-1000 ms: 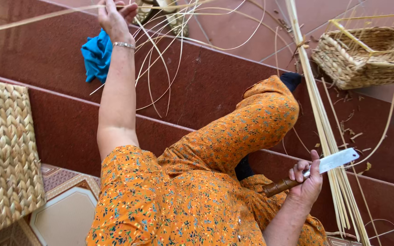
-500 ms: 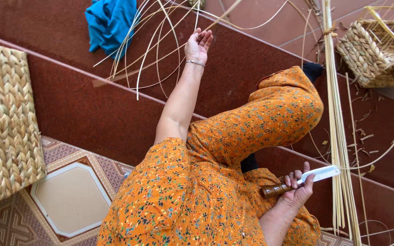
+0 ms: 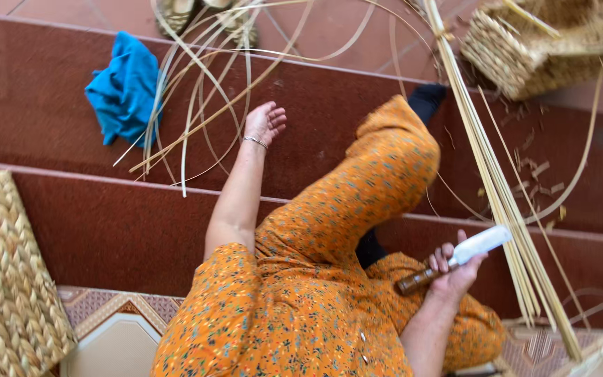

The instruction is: The person sits on the floor and uses a knife to split long bamboo strips into thinner strands. They repeatedly hold the strips, split them with the knife, and set the resulting pieces aside.

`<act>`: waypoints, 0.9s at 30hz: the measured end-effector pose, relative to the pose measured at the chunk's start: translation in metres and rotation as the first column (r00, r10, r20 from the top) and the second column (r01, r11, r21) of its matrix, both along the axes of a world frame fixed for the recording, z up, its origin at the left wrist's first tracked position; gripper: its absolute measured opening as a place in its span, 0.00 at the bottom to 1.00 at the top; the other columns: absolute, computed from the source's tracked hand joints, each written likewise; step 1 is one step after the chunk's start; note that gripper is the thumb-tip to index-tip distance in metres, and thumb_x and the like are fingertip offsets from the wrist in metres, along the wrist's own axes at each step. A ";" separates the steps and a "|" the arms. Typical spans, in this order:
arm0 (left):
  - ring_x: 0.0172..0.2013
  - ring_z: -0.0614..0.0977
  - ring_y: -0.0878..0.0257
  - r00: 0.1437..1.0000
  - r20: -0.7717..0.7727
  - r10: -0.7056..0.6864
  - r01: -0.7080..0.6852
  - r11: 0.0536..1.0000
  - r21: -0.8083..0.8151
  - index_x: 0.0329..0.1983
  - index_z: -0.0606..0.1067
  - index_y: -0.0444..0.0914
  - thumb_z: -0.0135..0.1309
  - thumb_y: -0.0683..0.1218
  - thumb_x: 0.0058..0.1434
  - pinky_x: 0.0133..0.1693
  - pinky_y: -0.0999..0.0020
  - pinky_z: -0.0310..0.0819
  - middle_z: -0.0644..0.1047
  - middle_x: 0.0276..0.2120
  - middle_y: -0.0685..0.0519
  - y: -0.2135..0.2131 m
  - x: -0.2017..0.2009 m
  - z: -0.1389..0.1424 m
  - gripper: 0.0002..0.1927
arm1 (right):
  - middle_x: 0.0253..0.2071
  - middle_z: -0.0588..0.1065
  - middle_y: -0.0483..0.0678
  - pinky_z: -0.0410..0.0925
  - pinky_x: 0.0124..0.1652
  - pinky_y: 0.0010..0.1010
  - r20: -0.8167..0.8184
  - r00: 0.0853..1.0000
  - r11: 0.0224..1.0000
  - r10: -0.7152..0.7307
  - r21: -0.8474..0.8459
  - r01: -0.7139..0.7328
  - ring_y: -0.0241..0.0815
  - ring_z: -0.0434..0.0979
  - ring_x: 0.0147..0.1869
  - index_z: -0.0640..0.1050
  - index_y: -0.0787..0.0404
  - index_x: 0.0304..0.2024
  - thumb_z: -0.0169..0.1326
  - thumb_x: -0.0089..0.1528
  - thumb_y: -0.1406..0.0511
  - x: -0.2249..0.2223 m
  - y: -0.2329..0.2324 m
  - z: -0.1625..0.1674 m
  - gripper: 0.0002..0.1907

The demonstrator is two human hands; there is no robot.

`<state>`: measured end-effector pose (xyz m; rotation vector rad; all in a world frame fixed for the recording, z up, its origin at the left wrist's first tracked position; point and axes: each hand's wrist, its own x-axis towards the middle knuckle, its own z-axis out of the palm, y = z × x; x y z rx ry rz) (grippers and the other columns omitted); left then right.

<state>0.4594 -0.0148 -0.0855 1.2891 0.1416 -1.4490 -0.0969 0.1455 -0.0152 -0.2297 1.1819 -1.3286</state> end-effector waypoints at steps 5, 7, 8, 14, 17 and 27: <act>0.29 0.83 0.61 0.984 0.154 -0.094 0.150 0.898 -0.414 0.49 0.75 0.37 0.48 0.42 0.70 0.32 0.65 0.78 0.82 0.32 0.49 -0.055 -0.048 0.066 0.08 | 0.29 0.68 0.47 0.58 0.26 0.32 0.110 0.990 0.993 -0.091 -0.067 0.099 0.38 0.60 0.23 0.70 0.52 0.64 0.26 0.73 0.37 0.009 0.007 0.008 0.36; 0.32 0.82 0.64 0.935 0.315 -0.162 0.316 0.781 -0.538 0.51 0.76 0.36 0.49 0.43 0.75 0.35 0.69 0.78 0.81 0.34 0.50 -0.072 -0.071 0.117 0.08 | 0.29 0.67 0.48 0.60 0.28 0.35 0.125 0.980 0.984 -0.156 -0.071 0.166 0.40 0.61 0.25 0.70 0.51 0.64 0.28 0.75 0.41 0.013 0.009 0.013 0.31; 0.33 0.82 0.65 0.883 0.429 -0.189 0.426 0.708 -0.564 0.52 0.76 0.36 0.49 0.43 0.76 0.37 0.70 0.78 0.81 0.35 0.51 -0.080 -0.087 0.145 0.08 | 0.30 0.67 0.48 0.60 0.28 0.35 0.137 0.976 0.978 -0.168 -0.101 0.182 0.40 0.61 0.25 0.70 0.50 0.64 0.29 0.75 0.42 0.013 0.009 0.017 0.30; 0.39 0.81 0.58 0.030 0.988 -0.150 0.993 -0.105 -0.046 0.52 0.77 0.36 0.51 0.48 0.73 0.41 0.64 0.76 0.80 0.38 0.49 -0.097 -0.215 0.259 0.12 | 0.30 0.66 0.47 0.59 0.28 0.35 0.183 0.944 0.921 -0.273 -0.235 0.312 0.40 0.61 0.26 0.70 0.50 0.66 0.33 0.76 0.44 0.008 0.012 0.045 0.28; 0.44 0.81 0.46 -0.540 0.804 0.248 0.744 -0.305 0.594 0.46 0.78 0.35 0.53 0.55 0.69 0.46 0.52 0.73 0.81 0.40 0.42 -0.088 -0.305 0.239 0.18 | 0.28 0.66 0.46 0.59 0.27 0.34 0.224 0.917 0.892 -0.329 -0.245 0.380 0.39 0.60 0.24 0.70 0.53 0.66 0.33 0.75 0.42 0.000 0.009 0.054 0.31; 0.53 0.78 0.44 -0.699 0.687 -0.201 0.704 -0.363 0.610 0.60 0.66 0.38 0.53 0.61 0.66 0.54 0.42 0.68 0.76 0.51 0.39 -0.034 -0.435 0.072 0.28 | 0.28 0.72 0.48 0.59 0.21 0.30 -0.054 0.918 0.917 -0.394 -0.088 0.389 0.33 0.61 0.18 0.69 0.60 0.64 0.49 0.72 0.49 0.003 -0.006 0.042 0.27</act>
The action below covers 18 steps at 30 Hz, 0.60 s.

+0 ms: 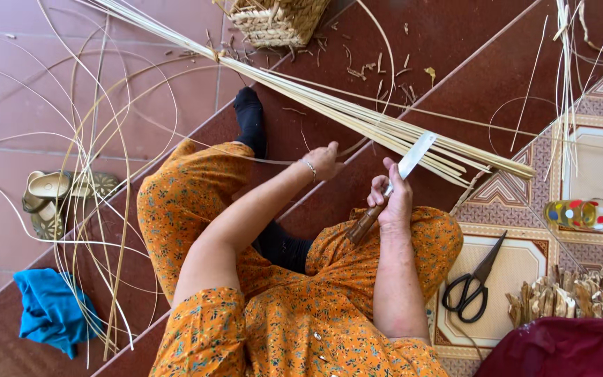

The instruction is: The person sits on the floor and uses a knife to split long bamboo strips into thinner strands. They repeatedly hold the strips, split them with the knife, and set the resulting pieces aside.

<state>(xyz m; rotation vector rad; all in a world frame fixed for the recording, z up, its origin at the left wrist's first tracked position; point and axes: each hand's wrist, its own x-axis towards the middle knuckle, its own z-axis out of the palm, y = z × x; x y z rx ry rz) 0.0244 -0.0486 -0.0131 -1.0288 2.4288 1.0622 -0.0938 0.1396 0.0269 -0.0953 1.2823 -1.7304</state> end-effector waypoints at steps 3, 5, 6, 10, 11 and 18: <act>0.45 0.83 0.50 0.984 -0.167 -0.058 0.045 0.996 -0.081 0.54 0.75 0.42 0.51 0.52 0.69 0.48 0.52 0.76 0.81 0.42 0.45 0.013 0.006 0.019 0.15 | 0.33 0.78 0.52 0.61 0.21 0.27 0.033 0.999 0.998 -0.030 0.062 0.028 0.30 0.62 0.18 0.69 0.63 0.63 0.44 0.73 0.49 0.001 -0.007 0.007 0.28; 0.41 0.83 0.53 0.939 -0.255 -0.229 0.128 0.925 -0.359 0.48 0.78 0.44 0.54 0.44 0.62 0.40 0.56 0.78 0.81 0.38 0.50 0.018 0.026 0.051 0.11 | 0.38 0.81 0.56 0.61 0.21 0.25 0.097 0.995 0.999 -0.038 0.016 0.037 0.29 0.61 0.18 0.69 0.65 0.62 0.38 0.73 0.48 0.002 -0.014 0.015 0.30; 0.39 0.83 0.54 0.911 -0.304 -0.279 0.160 0.918 -0.363 0.49 0.78 0.44 0.54 0.43 0.63 0.37 0.57 0.78 0.81 0.36 0.51 0.021 0.037 0.072 0.12 | 0.40 0.82 0.57 0.61 0.20 0.23 0.145 0.989 0.998 -0.032 -0.039 0.038 0.28 0.61 0.17 0.69 0.66 0.62 0.36 0.73 0.48 0.001 -0.017 0.019 0.31; 0.34 0.80 0.56 0.833 -0.213 -0.511 0.374 0.802 -0.466 0.48 0.79 0.46 0.56 0.39 0.56 0.32 0.61 0.77 0.78 0.27 0.52 0.027 0.086 0.155 0.16 | 0.46 0.83 0.56 0.62 0.19 0.20 0.179 0.984 0.953 -0.002 -0.297 0.056 0.25 0.59 0.16 0.71 0.69 0.61 0.38 0.73 0.47 -0.006 -0.029 0.035 0.32; 0.36 0.79 0.57 0.827 -0.164 -0.537 0.396 0.765 -0.508 0.41 0.78 0.45 0.56 0.41 0.57 0.34 0.62 0.76 0.77 0.27 0.53 0.024 0.106 0.174 0.09 | 0.44 0.82 0.55 0.62 0.19 0.19 0.207 0.978 0.932 0.015 -0.357 0.062 0.25 0.59 0.16 0.71 0.67 0.62 0.41 0.73 0.48 -0.011 -0.031 0.038 0.31; 0.31 0.75 0.57 0.962 -0.096 -0.256 0.138 0.757 -0.638 0.27 0.84 0.51 0.59 0.55 0.60 0.33 0.58 0.70 0.74 0.21 0.55 -0.004 0.266 0.247 0.10 | 0.36 0.81 0.46 0.62 0.18 0.19 0.329 0.943 0.794 0.049 -0.586 0.163 0.26 0.61 0.16 0.72 0.66 0.67 0.55 0.73 0.56 -0.047 -0.032 0.048 0.26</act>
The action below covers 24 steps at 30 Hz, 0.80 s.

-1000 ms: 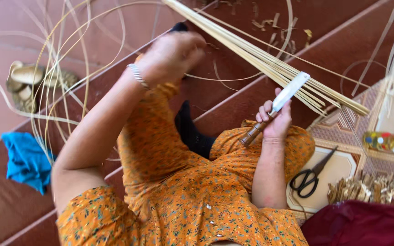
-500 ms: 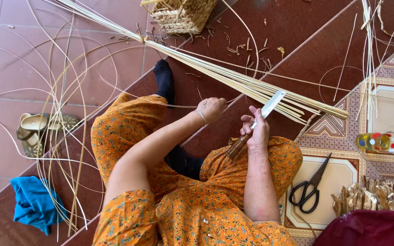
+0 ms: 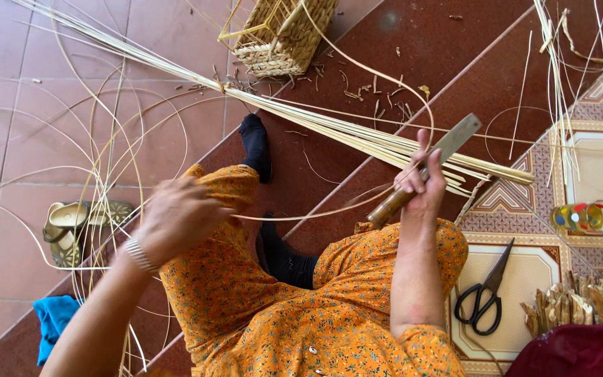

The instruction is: The person sits on the floor and uses a knife to split long bamboo strips into thinner strands. They repeatedly hold the strips, split them with the knife, and set the resulting pieces aside.

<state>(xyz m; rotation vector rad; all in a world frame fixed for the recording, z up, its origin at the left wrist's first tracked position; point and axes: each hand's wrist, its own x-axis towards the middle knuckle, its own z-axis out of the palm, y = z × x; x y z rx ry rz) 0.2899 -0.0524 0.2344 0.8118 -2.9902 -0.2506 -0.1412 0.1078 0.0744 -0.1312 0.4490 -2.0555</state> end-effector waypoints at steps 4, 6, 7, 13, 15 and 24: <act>0.33 0.78 0.59 0.971 -0.073 0.227 -0.236 0.961 -0.146 0.38 0.85 0.53 0.58 0.55 0.63 0.39 0.60 0.71 0.80 0.31 0.59 -0.037 0.107 0.004 0.08 | 0.36 0.80 0.43 0.63 0.20 0.22 -0.040 0.999 0.996 -0.025 -0.083 0.022 0.27 0.62 0.18 0.74 0.62 0.66 0.56 0.72 0.57 -0.034 -0.005 0.003 0.24; 0.39 0.81 0.60 0.865 0.095 0.493 -0.419 0.812 -0.407 0.32 0.84 0.51 0.63 0.60 0.62 0.43 0.59 0.72 0.82 0.33 0.61 -0.057 0.159 -0.009 0.11 | 0.36 0.80 0.44 0.64 0.20 0.22 -0.081 0.994 0.997 -0.071 -0.035 0.069 0.27 0.62 0.18 0.74 0.62 0.65 0.56 0.72 0.57 -0.049 -0.007 0.004 0.23; 0.40 0.81 0.60 0.783 0.152 0.603 -0.467 0.732 -0.497 0.33 0.84 0.50 0.63 0.60 0.62 0.44 0.58 0.71 0.82 0.34 0.60 -0.067 0.185 -0.016 0.11 | 0.37 0.80 0.44 0.64 0.21 0.22 -0.103 0.990 0.996 -0.093 -0.010 0.092 0.26 0.63 0.19 0.74 0.62 0.64 0.56 0.72 0.58 -0.056 -0.007 0.004 0.22; 0.47 0.79 0.54 0.483 0.226 0.846 -0.766 0.533 -0.359 0.43 0.82 0.47 0.63 0.59 0.63 0.51 0.54 0.68 0.81 0.42 0.54 -0.126 0.281 -0.062 0.14 | 0.36 0.80 0.45 0.64 0.22 0.23 -0.166 0.965 0.979 -0.201 -0.004 0.204 0.27 0.65 0.20 0.77 0.61 0.60 0.58 0.71 0.60 -0.063 -0.006 0.014 0.18; 0.49 0.79 0.53 0.380 0.219 0.899 -0.778 0.439 -0.449 0.46 0.82 0.46 0.63 0.59 0.63 0.53 0.52 0.67 0.81 0.44 0.52 -0.143 0.267 -0.069 0.15 | 0.36 0.80 0.46 0.64 0.22 0.23 -0.258 0.934 0.956 -0.246 0.096 0.278 0.27 0.67 0.21 0.77 0.60 0.57 0.59 0.71 0.60 -0.051 -0.007 0.021 0.16; 0.52 0.81 0.49 0.992 -0.102 0.069 -0.048 0.979 0.200 0.55 0.78 0.44 0.58 0.56 0.66 0.56 0.52 0.72 0.81 0.50 0.48 -0.079 -0.079 -0.074 0.19 | 0.40 0.80 0.51 0.71 0.27 0.26 -0.283 0.958 0.964 -0.048 0.237 0.118 0.34 0.75 0.27 0.76 0.62 0.53 0.55 0.71 0.60 0.029 -0.044 0.054 0.14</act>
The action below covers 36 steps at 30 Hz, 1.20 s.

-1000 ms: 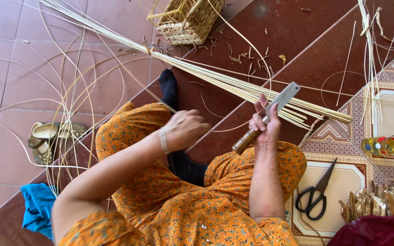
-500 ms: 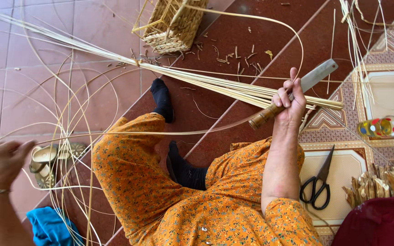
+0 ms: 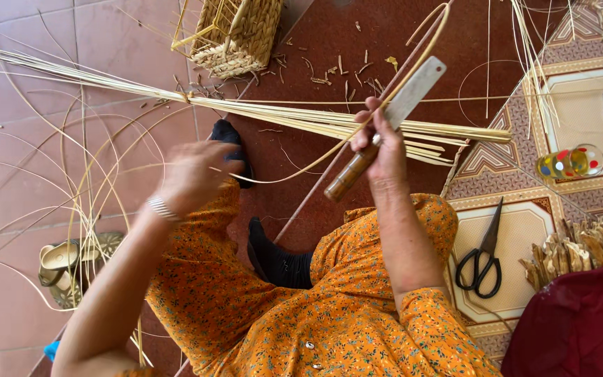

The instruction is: The person sits on the floor and uses a knife to split long bamboo strips into thinner strands. They repeatedly hold the strips, split them with the knife, and set the resulting pieces aside.

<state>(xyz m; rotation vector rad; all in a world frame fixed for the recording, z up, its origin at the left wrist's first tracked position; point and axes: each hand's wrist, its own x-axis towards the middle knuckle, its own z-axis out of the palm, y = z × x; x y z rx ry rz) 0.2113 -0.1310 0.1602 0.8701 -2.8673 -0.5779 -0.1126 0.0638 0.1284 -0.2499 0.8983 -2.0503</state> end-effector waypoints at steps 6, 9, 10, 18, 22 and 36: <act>0.44 0.84 0.49 0.928 -0.372 0.033 0.200 0.799 0.567 0.58 0.71 0.36 0.52 0.50 0.69 0.45 0.59 0.77 0.81 0.43 0.44 0.060 -0.129 0.022 0.19 | 0.43 0.81 0.53 0.71 0.24 0.25 -0.015 0.995 0.994 0.099 -0.053 -0.100 0.33 0.73 0.23 0.76 0.60 0.53 0.53 0.69 0.60 0.026 -0.014 0.015 0.14; 0.35 0.83 0.47 0.966 -0.223 0.129 0.036 0.789 0.614 0.46 0.79 0.36 0.54 0.47 0.69 0.39 0.59 0.78 0.83 0.34 0.44 0.058 -0.137 0.031 0.11 | 0.45 0.81 0.55 0.67 0.22 0.22 -0.055 0.990 0.984 0.130 -0.115 -0.135 0.29 0.69 0.21 0.77 0.62 0.55 0.53 0.71 0.60 0.017 -0.013 0.012 0.14; 0.36 0.84 0.49 0.955 -0.283 0.084 0.082 0.845 0.528 0.45 0.79 0.36 0.54 0.46 0.68 0.39 0.61 0.78 0.83 0.35 0.44 0.055 -0.132 0.034 0.10 | 0.46 0.81 0.55 0.66 0.22 0.20 -0.068 0.988 0.979 0.136 -0.144 -0.145 0.27 0.68 0.21 0.77 0.63 0.56 0.54 0.73 0.61 0.010 -0.011 0.010 0.15; 0.35 0.81 0.52 0.999 0.003 0.042 -0.042 0.995 0.093 0.38 0.82 0.38 0.61 0.48 0.61 0.41 0.58 0.75 0.78 0.29 0.48 -0.003 -0.005 0.059 0.09 | 0.42 0.82 0.52 0.64 0.21 0.19 -0.014 0.973 0.967 -0.232 -0.116 0.229 0.26 0.67 0.20 0.75 0.60 0.62 0.52 0.73 0.61 -0.073 0.016 -0.023 0.17; 0.36 0.83 0.54 0.950 0.115 0.291 -0.298 0.953 0.050 0.40 0.84 0.41 0.61 0.50 0.62 0.42 0.60 0.76 0.81 0.35 0.51 -0.035 0.064 0.028 0.09 | 0.40 0.82 0.52 0.64 0.22 0.21 -0.074 0.930 0.931 -0.361 -0.078 0.355 0.27 0.68 0.22 0.74 0.58 0.63 0.53 0.72 0.63 -0.083 0.026 -0.031 0.18; 0.58 0.71 0.43 0.972 0.041 0.231 -0.221 0.960 -0.171 0.63 0.76 0.44 0.59 0.54 0.64 0.59 0.46 0.62 0.76 0.55 0.44 -0.063 -0.011 -0.009 0.24 | 0.32 0.78 0.47 0.76 0.34 0.30 -0.340 0.940 0.997 -0.024 0.060 0.047 0.35 0.77 0.32 0.79 0.58 0.39 0.54 0.71 0.59 0.004 -0.010 -0.012 0.11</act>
